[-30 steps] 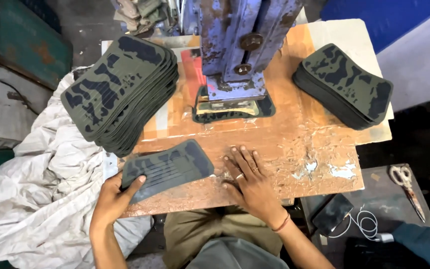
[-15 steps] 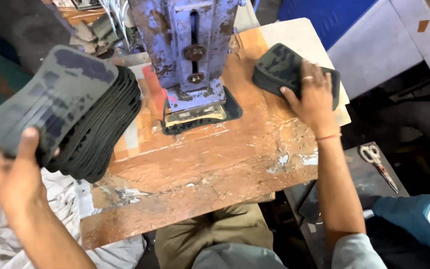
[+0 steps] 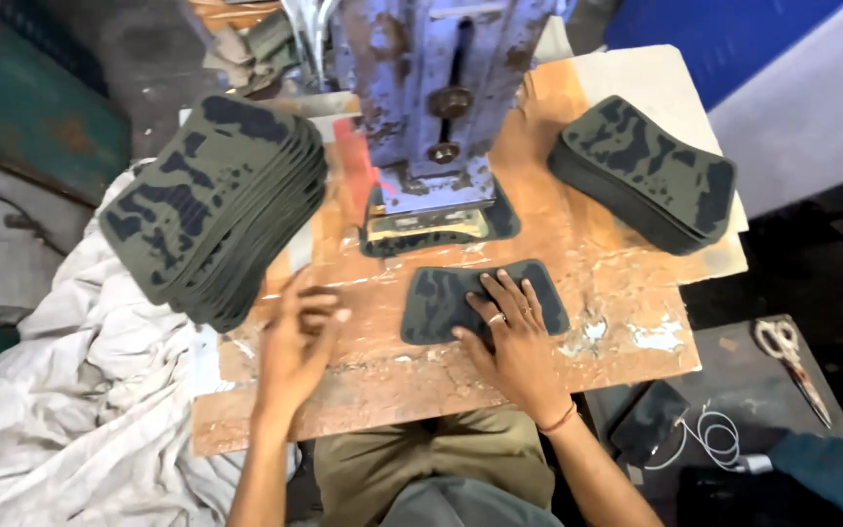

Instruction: Operating a manual stamping machine to process and stack camouflage-patterned fabric components.

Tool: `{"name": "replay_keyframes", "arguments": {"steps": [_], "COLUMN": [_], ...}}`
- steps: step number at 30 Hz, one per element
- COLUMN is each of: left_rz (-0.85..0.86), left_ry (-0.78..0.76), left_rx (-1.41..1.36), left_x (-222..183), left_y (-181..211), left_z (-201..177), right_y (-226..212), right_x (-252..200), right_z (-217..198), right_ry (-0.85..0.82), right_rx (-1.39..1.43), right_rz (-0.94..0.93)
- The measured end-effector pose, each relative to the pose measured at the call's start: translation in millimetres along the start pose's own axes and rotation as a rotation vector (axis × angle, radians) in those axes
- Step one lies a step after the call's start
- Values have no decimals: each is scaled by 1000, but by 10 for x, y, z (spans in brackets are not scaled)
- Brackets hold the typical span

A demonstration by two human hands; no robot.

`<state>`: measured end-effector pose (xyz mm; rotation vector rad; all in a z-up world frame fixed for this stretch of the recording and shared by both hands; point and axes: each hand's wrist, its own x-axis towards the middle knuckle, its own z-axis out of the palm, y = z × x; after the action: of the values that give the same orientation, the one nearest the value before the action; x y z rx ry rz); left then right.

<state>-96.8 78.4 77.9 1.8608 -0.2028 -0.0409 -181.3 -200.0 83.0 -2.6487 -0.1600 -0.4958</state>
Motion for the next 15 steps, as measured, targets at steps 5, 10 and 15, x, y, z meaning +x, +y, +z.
{"name": "replay_keyframes", "arguments": {"steps": [5,10,15], "left_rz": [-149,-191,-255], "left_ry": [-63,-154,-196], "left_rx": [-25,-53,-300], "left_x": [539,991,1061], "left_y": [-42,-19,-364], "left_z": [156,487,832], "right_y": [31,-2,-16], "right_x": [14,50,-20], "right_z": [40,2,30], "right_ry": [13,-5,-29], "right_rx": [-10,-8,-39], "right_rz": [-5,2,-1]}}
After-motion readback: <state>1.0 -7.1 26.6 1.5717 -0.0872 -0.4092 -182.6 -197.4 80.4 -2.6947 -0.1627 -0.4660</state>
